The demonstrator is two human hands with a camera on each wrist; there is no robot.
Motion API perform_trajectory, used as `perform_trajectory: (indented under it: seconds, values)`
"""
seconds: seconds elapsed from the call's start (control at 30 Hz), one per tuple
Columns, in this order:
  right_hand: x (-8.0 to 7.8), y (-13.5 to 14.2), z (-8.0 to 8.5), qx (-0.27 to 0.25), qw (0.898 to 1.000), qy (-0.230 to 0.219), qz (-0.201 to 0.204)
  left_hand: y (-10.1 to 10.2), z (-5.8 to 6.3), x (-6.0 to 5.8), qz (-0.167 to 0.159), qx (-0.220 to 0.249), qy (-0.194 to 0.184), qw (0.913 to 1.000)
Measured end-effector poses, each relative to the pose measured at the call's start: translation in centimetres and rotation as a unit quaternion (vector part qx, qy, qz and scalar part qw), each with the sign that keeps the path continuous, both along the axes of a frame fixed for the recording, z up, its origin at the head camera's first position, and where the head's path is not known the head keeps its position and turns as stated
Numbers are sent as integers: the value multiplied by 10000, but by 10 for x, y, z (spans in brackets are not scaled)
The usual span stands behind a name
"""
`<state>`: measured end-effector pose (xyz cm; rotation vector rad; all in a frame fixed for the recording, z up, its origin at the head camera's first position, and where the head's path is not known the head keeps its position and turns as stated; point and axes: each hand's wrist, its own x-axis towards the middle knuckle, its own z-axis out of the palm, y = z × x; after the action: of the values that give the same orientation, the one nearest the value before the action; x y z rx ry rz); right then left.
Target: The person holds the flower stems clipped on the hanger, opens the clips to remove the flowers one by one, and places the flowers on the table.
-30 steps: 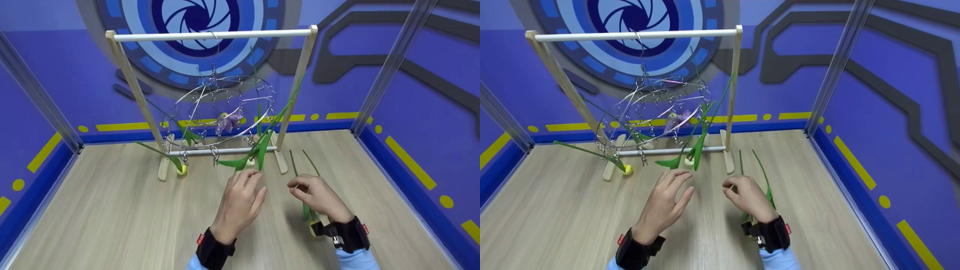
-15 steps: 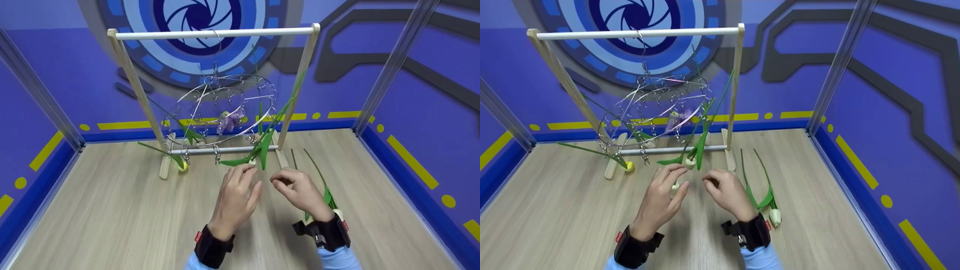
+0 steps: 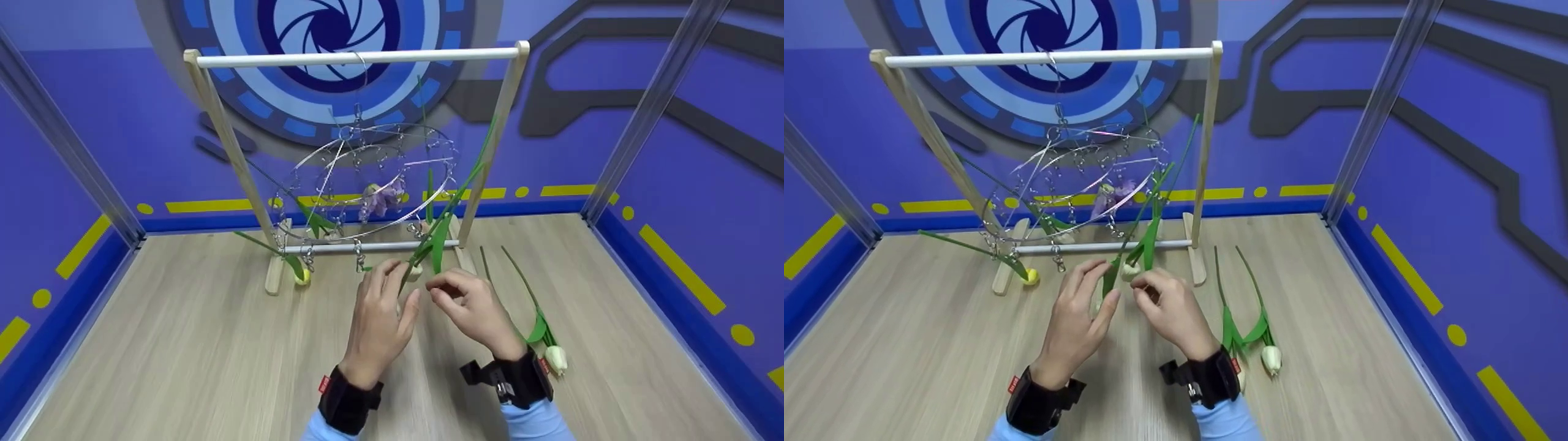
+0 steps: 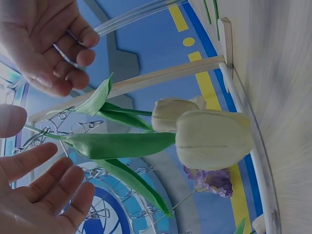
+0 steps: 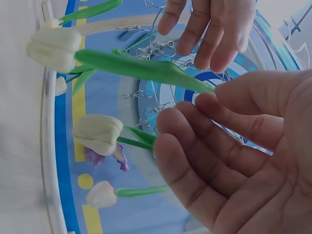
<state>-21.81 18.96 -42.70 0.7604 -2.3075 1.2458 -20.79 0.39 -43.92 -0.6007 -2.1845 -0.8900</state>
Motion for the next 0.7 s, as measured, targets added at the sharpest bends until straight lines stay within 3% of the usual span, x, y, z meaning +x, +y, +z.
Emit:
perform_trajectory:
  seconds: [0.27,0.7]
  values:
    - [-8,-9,-3,-538,9968,586,129,1,-4,-5,-163,32,-470,9988]
    - [-5,-16,-6,-1226,9919,278,196,2,-5,-2,-225,46,-370,9991]
